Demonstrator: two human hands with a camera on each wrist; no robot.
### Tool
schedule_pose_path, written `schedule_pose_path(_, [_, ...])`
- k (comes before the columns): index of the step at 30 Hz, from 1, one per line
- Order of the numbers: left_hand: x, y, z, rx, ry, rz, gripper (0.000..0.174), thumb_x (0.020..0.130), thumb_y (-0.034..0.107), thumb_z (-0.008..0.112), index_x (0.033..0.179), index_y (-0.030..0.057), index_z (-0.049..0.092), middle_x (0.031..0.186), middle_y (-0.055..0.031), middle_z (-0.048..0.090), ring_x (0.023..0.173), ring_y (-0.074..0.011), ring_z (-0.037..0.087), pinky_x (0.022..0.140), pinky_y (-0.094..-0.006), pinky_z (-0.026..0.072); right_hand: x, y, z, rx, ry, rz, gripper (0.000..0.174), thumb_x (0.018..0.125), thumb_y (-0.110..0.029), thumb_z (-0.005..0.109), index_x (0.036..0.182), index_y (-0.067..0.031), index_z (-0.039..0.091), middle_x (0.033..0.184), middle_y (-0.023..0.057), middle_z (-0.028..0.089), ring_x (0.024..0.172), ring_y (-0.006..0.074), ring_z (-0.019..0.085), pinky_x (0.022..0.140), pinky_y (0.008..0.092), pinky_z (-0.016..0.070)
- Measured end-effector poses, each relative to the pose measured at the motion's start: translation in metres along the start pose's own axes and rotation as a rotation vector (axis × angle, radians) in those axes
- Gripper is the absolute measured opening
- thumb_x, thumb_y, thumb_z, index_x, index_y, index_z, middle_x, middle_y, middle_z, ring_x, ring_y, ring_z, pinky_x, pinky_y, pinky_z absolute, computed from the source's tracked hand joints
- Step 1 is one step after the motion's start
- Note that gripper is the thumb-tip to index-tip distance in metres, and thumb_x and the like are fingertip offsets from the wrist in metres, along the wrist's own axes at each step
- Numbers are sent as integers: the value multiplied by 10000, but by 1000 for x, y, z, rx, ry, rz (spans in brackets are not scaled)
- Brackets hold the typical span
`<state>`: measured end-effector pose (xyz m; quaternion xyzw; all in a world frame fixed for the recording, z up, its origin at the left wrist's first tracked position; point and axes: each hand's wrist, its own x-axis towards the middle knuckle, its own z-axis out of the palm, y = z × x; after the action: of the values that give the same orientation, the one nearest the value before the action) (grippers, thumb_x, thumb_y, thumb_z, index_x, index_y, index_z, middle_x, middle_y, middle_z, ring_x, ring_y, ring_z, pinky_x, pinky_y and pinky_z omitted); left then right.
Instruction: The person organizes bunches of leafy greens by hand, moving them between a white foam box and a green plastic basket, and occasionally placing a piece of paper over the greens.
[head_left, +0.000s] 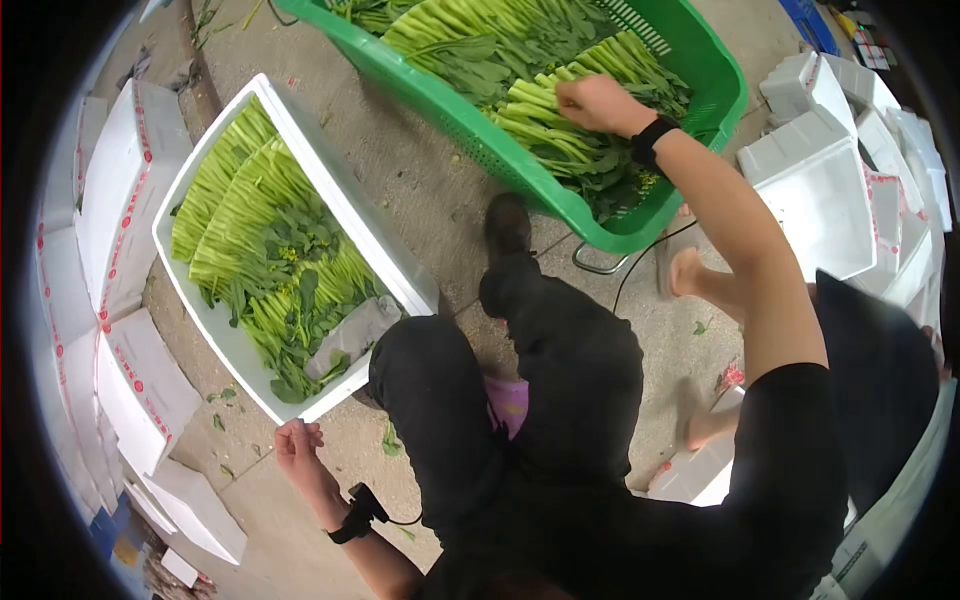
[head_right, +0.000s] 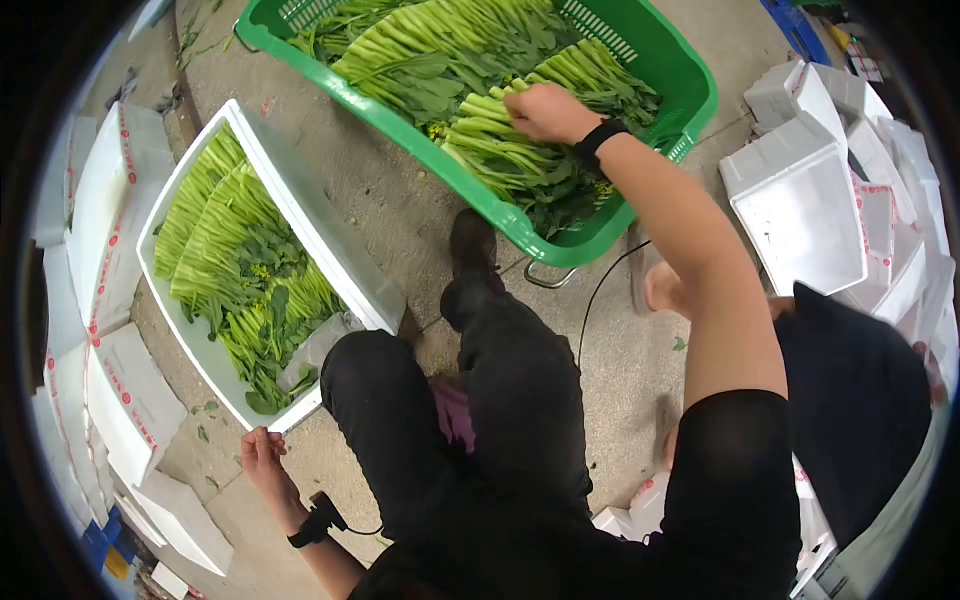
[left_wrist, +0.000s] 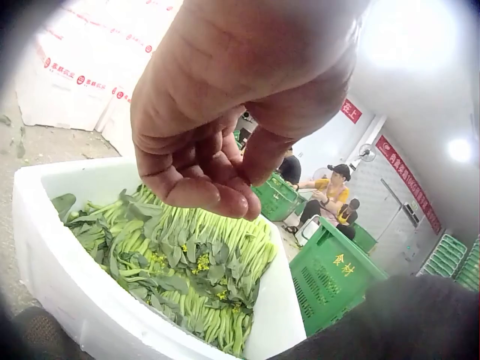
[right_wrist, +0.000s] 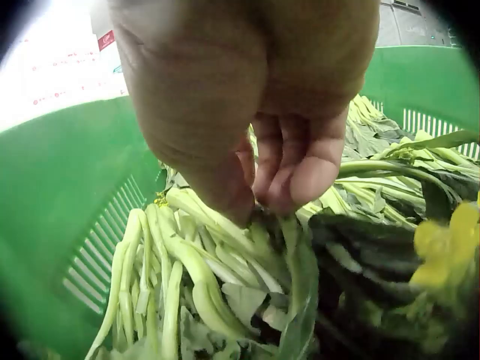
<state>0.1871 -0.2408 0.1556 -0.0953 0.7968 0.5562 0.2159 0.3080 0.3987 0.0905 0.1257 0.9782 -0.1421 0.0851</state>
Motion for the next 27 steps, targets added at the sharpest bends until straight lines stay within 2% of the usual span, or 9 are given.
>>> schedule_pose_path(3, [0,-6,-4,0,14,9,130,951,188,608,910,68,582,770,-33,625,664,-81,512,641,-220,415,-3,10,-13,100,22,81,192,845,-220,595,837,-36,649,801,145,675,712,342,626,653,443,486])
schedule_pose_path(5, [-2,-6,-10,23,6,10,137,954,210,609,922,81,573,777,-17,615,681,-78,525,645,-223,417,-2,42,-23,259,315,428,201,854,-221,580,864,-32,646,793,155,665,717,344,629,659,449,484])
schedule_pose_path(7, [-3,-7,-13,7,-4,4,145,954,214,611,919,80,569,780,-20,615,687,-80,526,639,-222,414,-16,68,-21,113,219,412,215,851,-220,563,880,-22,644,788,159,659,694,326,619,652,445,474])
schedule_pose_path(9, [1,-10,-13,31,9,-5,146,955,210,609,917,74,570,782,-25,619,682,-82,530,632,-217,413,-27,67,-23,147,-261,301,234,905,-233,553,948,-11,617,797,112,634,695,232,610,634,388,484])
schedule_pose_path(11, [2,-7,-8,14,19,2,132,951,186,608,910,67,567,771,-28,619,668,-77,511,628,-218,405,-30,37,-19,144,-633,420,258,901,-228,554,984,8,614,819,116,632,690,241,599,620,400,487])
schedule_pose_path(14, [-4,-4,3,-3,39,-5,121,950,160,604,898,60,561,759,-32,619,652,-73,492,624,-219,398,-18,29,10,115,-842,471,298,892,-261,569,982,16,630,845,118,652,741,237,618,588,432,487])
schedule_pose_path(17, [-5,1,4,6,49,13,125,950,160,602,889,60,559,754,-33,618,652,-74,498,620,-219,400,-31,-7,-33,134,-598,396,260,806,-154,508,819,46,673,813,153,659,656,319,581,591,462,442])
schedule_pose_path(23, [-9,-5,-3,-30,28,33,179,967,205,571,852,69,553,720,-30,602,633,-80,505,596,-223,395,-36,-15,9,-99,-656,281,305,751,-139,531,955,8,704,971,218,682,875,405,647,736,467,514])
schedule_pose_path(27, [-16,-20,-32,81,59,-9,241,988,233,526,799,84,523,684,-31,584,592,-85,493,568,-231,393,-62,-26,-53,0,-226,305,262,757,-169,533,865,18,681,889,239,669,827,410,641,718,478,507])
